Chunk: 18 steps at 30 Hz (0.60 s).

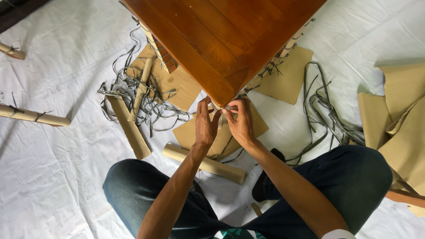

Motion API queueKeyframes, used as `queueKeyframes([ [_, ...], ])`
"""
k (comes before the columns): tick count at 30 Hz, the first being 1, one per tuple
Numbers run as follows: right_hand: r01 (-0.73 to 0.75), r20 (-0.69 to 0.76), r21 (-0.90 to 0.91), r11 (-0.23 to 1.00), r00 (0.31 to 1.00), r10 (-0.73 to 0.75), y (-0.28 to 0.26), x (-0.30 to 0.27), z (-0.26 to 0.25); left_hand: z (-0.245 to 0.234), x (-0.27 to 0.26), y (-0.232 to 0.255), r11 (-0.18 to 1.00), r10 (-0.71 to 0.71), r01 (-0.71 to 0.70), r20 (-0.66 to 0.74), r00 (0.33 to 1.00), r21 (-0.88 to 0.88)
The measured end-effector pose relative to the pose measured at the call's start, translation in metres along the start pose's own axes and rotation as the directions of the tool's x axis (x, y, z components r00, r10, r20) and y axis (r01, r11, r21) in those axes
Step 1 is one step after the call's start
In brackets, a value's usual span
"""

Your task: Wrapping wooden furniture legs and frames with protective cardboard and plastic ties.

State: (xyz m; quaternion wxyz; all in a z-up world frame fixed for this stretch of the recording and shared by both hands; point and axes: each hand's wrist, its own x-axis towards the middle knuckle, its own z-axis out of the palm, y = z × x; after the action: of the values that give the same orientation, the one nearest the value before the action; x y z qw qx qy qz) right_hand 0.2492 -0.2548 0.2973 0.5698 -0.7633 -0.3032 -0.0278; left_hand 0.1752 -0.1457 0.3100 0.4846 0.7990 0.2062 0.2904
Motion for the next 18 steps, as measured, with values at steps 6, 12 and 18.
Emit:
queueKeyframes([
  [6,0.07,-0.038,-0.048,0.996,0.997,-0.072,-0.011,-0.005,-0.006,-0.012,-0.009,-0.003,0.997,-0.032,0.027,0.072,0.997,0.069],
  [12,0.12,-0.022,-0.038,0.992,0.992,-0.121,0.006,-0.013,-0.007,-0.031,-0.039,-0.089,0.926,-0.224,0.151,0.182,0.957,0.345],
  [18,0.192,-0.004,-0.082,0.978,0.981,-0.193,-0.013,-0.022,-0.013,-0.044,-0.091,-0.299,0.64,-0.555,0.319,0.133,0.821,0.699],
])
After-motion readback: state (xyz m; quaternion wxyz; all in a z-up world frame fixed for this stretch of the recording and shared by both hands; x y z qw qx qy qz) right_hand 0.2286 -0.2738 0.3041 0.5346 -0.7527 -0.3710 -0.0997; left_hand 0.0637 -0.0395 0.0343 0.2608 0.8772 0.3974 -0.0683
